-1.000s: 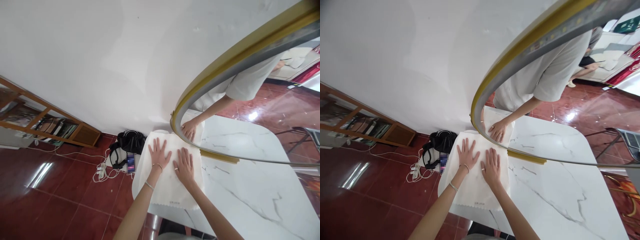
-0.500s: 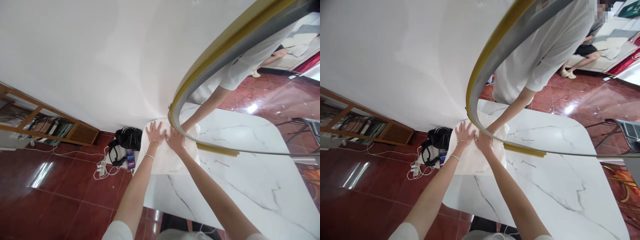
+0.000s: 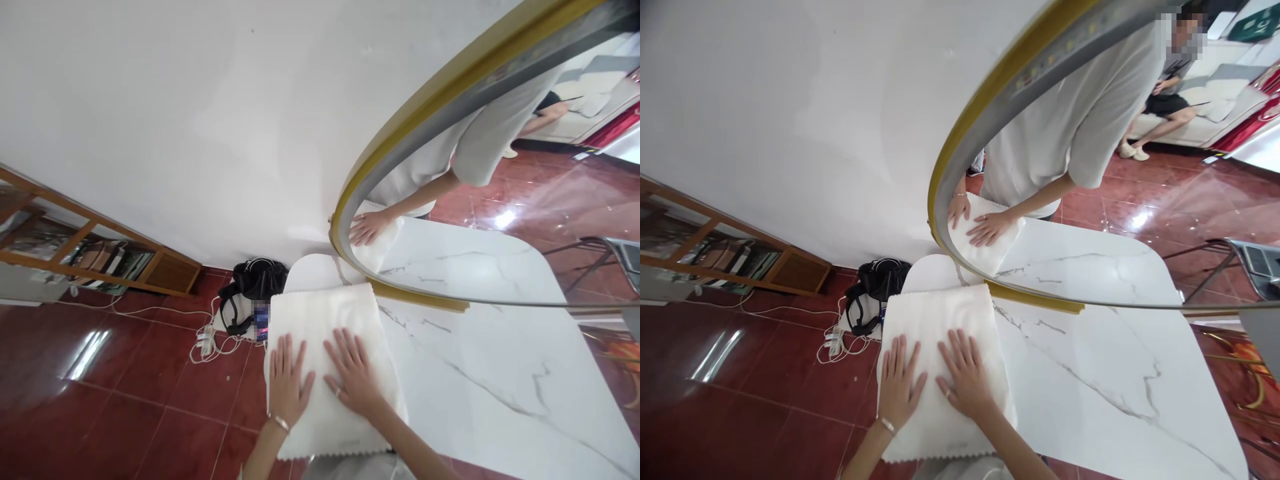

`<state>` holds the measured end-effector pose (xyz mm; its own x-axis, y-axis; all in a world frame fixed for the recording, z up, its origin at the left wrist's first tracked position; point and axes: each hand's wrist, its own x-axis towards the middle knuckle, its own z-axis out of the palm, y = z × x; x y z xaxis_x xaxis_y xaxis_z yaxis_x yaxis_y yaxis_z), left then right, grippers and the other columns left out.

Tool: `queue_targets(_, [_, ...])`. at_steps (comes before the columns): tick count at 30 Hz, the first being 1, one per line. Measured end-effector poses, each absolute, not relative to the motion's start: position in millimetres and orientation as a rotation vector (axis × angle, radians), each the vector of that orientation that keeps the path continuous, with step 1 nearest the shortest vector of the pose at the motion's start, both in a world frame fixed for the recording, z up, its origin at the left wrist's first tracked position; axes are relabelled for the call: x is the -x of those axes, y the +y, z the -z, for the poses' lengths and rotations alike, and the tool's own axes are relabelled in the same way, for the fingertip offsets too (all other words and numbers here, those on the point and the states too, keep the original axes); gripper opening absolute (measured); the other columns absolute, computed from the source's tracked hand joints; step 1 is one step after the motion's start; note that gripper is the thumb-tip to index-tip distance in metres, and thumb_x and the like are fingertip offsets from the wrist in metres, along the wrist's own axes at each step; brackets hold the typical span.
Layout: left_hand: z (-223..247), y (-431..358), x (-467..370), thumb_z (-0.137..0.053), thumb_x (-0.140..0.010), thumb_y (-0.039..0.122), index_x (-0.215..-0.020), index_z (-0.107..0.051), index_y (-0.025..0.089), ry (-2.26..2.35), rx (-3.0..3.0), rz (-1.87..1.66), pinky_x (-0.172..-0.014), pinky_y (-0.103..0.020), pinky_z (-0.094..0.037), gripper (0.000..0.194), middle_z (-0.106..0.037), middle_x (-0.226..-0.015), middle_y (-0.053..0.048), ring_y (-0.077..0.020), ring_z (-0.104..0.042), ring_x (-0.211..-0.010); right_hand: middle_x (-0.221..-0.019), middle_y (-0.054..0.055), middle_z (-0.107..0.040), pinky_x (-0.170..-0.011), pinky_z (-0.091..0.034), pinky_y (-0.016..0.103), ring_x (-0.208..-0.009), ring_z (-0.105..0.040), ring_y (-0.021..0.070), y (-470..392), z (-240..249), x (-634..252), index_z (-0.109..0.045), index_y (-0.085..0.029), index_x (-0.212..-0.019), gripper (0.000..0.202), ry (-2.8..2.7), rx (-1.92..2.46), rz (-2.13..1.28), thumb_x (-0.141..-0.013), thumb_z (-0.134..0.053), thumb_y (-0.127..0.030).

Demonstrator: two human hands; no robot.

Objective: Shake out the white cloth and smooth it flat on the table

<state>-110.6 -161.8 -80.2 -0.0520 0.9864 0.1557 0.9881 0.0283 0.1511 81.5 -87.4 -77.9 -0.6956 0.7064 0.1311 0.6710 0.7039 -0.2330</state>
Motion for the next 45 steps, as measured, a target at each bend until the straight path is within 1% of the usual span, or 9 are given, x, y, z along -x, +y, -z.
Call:
queue_targets(5, [78,-154,72,-0.053,-0.088,0.032,-0.150,-0.027,0.023,-2.193,2.250,0.372,-0.116,-0.053,-0.018,0.068,-0.006,-0.161,-0.011,-0.0346,-0.013,-0.146,-0.158,0.010,-0.019,-0.114,-0.015,0.054,-0.145,-0.014,0.0324,-109,82,-128,-0.023,-0.025,-0.152,0.066,-2.701,1.191,-0.149,-0.093,-0.045,-0.046])
queue_targets(14, [77,-43,84,-0.051,-0.090,0.038,-0.146,-0.034,0.030,-2.244,2.337,0.397,-0.117,-0.050,-0.020,0.060,-0.017,-0.160,-0.006,-0.0287,-0.017,-0.146,-0.159,0.011,-0.014,-0.111,-0.021,0.059,-0.145,-0.013,0.0334,-23,93,-110,-0.026,-0.025,-0.150,0.061,-2.601,1.430,-0.173,-0.095,-0.041,-0.046])
queue_targets(20, [80,-89,144,-0.043,-0.093,0.040,-0.144,-0.040,0.024,-2.453,2.027,0.347,-0.116,-0.052,-0.024,0.053,-0.020,-0.158,-0.010,-0.0309,-0.017,-0.146,-0.158,0.013,-0.013,-0.113,-0.012,0.062,-0.146,-0.006,0.0343,-39,90,-35,-0.023,-0.023,-0.151,0.060,-2.674,1.201,-0.261,-0.097,-0.038,-0.044])
queue_targets(23, [84,-125,146,-0.041,-0.094,0.039,-0.145,-0.040,0.022,-2.524,1.880,0.399,-0.114,-0.053,-0.028,0.053,-0.016,-0.159,-0.010,-0.0332,-0.012,-0.146,-0.159,0.011,-0.014,-0.114,-0.013,0.060,-0.146,-0.007,0.0325,-61,91,-24,-0.022,-0.023,-0.151,0.057,-2.680,1.058,-0.262,-0.098,-0.036,-0.040])
queue_targets(27, [90,-157,111,-0.040,-0.094,0.034,-0.145,-0.039,0.018,-2.444,1.842,0.436,-0.114,-0.057,-0.023,0.053,-0.014,-0.159,-0.014,-0.0341,-0.008,-0.147,-0.158,0.007,-0.015,-0.114,-0.018,0.058,-0.146,-0.011,0.0298,-82,90,-55,-0.020,-0.026,-0.151,0.058,-2.696,0.951,-0.241,-0.098,-0.038,-0.040])
queue_targets(37, [97,-117,-25,-0.051,-0.089,0.035,-0.148,-0.032,0.028,-2.115,2.379,0.517,-0.115,-0.053,-0.025,0.063,-0.025,-0.157,-0.012,-0.0304,-0.022,-0.145,-0.156,0.006,-0.025,-0.112,-0.025,0.055,-0.143,-0.023,0.0283,-101,97,-206,-0.018,-0.030,-0.152,0.061,-2.530,1.386,-0.034,-0.096,-0.042,-0.039])
queue_targets(41, [92,-69,-59,-0.070,-0.074,0.043,-0.141,-0.043,0.030,-2.323,2.278,0.480,-0.107,-0.070,-0.021,0.074,-0.032,-0.154,-0.015,-0.0400,-0.031,-0.139,-0.154,0.006,-0.028,-0.109,-0.030,0.056,-0.141,-0.030,0.0293,-111,110,-243,-0.013,-0.032,-0.153,0.064,-2.320,1.612,0.052,-0.096,-0.042,-0.039])
queue_targets(43, [84,-39,-65,-0.078,-0.063,0.045,-0.138,-0.047,0.022,-2.561,2.057,0.513,-0.099,-0.070,-0.030,0.084,-0.039,-0.148,-0.022,-0.0445,-0.040,-0.131,-0.154,0.005,-0.029,-0.108,-0.032,0.057,-0.140,-0.031,0.0300,-113,114,-249,-0.010,-0.033,-0.153,0.066,-2.263,1.657,0.054,-0.096,-0.042,-0.040])
queue_targets(45, [74,-9,-64,-0.075,-0.066,0.041,-0.132,-0.050,0.016,-2.650,1.982,0.659,-0.091,-0.059,-0.044,0.075,-0.055,-0.132,-0.023,-0.0393,-0.055,-0.117,-0.154,0.005,-0.028,-0.107,-0.033,0.058,-0.140,-0.032,0.0308,-114,116,-248,-0.008,-0.033,-0.153,0.068,-2.236,1.670,0.052,-0.095,-0.043,-0.039])
